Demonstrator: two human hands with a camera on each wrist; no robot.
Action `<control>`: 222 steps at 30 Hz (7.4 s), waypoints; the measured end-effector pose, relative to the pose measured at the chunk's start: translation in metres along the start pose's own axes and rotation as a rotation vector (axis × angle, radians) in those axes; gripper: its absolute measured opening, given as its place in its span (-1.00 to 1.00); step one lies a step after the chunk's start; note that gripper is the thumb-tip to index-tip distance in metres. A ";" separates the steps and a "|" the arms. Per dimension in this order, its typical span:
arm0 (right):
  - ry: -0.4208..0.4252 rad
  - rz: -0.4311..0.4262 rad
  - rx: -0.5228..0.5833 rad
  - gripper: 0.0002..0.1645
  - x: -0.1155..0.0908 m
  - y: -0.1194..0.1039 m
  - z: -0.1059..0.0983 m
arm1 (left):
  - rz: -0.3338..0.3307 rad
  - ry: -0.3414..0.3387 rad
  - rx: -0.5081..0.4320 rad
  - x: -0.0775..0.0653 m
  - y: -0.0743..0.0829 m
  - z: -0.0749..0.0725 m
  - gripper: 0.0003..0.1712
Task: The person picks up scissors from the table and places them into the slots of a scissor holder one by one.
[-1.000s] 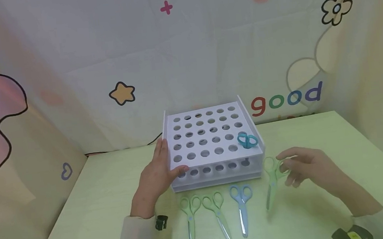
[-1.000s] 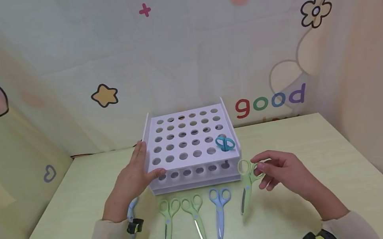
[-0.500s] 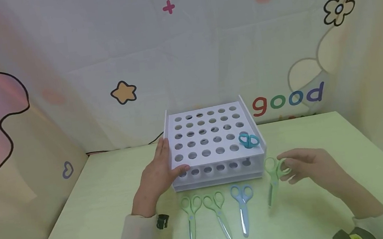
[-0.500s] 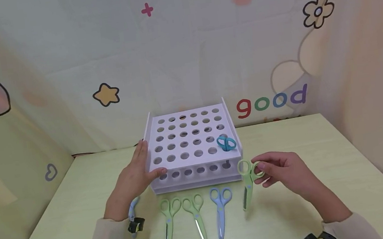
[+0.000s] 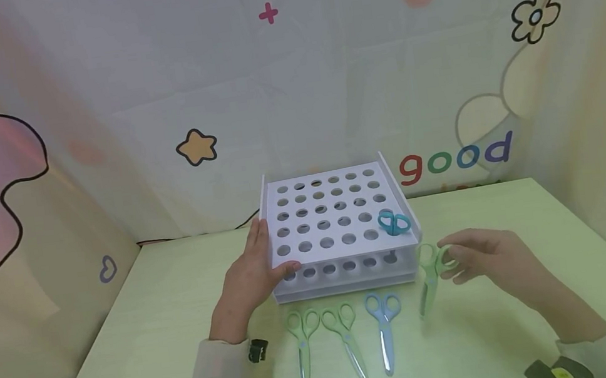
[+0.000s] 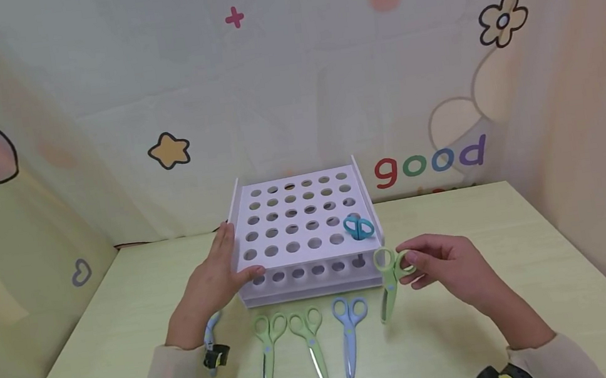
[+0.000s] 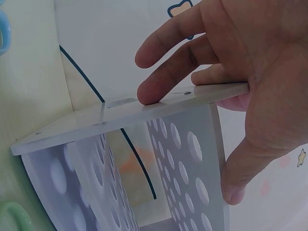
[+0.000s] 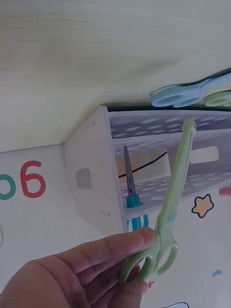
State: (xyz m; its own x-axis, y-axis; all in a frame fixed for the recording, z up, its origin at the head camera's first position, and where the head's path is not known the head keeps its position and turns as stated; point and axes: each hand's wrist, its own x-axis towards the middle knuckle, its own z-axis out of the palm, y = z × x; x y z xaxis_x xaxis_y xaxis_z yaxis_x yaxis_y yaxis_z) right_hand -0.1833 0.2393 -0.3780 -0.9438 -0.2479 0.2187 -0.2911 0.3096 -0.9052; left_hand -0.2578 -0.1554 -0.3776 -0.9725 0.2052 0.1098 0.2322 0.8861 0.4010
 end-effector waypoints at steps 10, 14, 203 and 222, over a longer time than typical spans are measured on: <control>0.027 -0.035 -0.013 -0.68 0.005 -0.008 0.001 | 0.005 0.003 -0.008 -0.001 -0.001 0.000 0.30; 0.043 -0.049 -0.027 -0.68 0.008 -0.012 0.001 | 0.009 0.007 -0.002 -0.002 -0.001 0.000 0.29; 0.172 -0.239 -0.563 -0.75 0.098 -0.026 0.101 | 0.010 0.018 0.005 -0.001 0.001 -0.002 0.29; 0.134 -0.047 -0.316 -0.60 0.090 -0.021 0.101 | 0.024 0.019 -0.014 -0.002 0.001 -0.001 0.28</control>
State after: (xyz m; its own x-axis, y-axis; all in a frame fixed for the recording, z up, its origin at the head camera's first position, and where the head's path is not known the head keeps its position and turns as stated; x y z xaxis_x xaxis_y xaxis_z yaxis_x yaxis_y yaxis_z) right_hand -0.2468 0.1176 -0.3764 -0.9343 -0.1523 0.3224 -0.3491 0.5751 -0.7398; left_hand -0.2555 -0.1553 -0.3770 -0.9663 0.2182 0.1362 0.2556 0.8753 0.4106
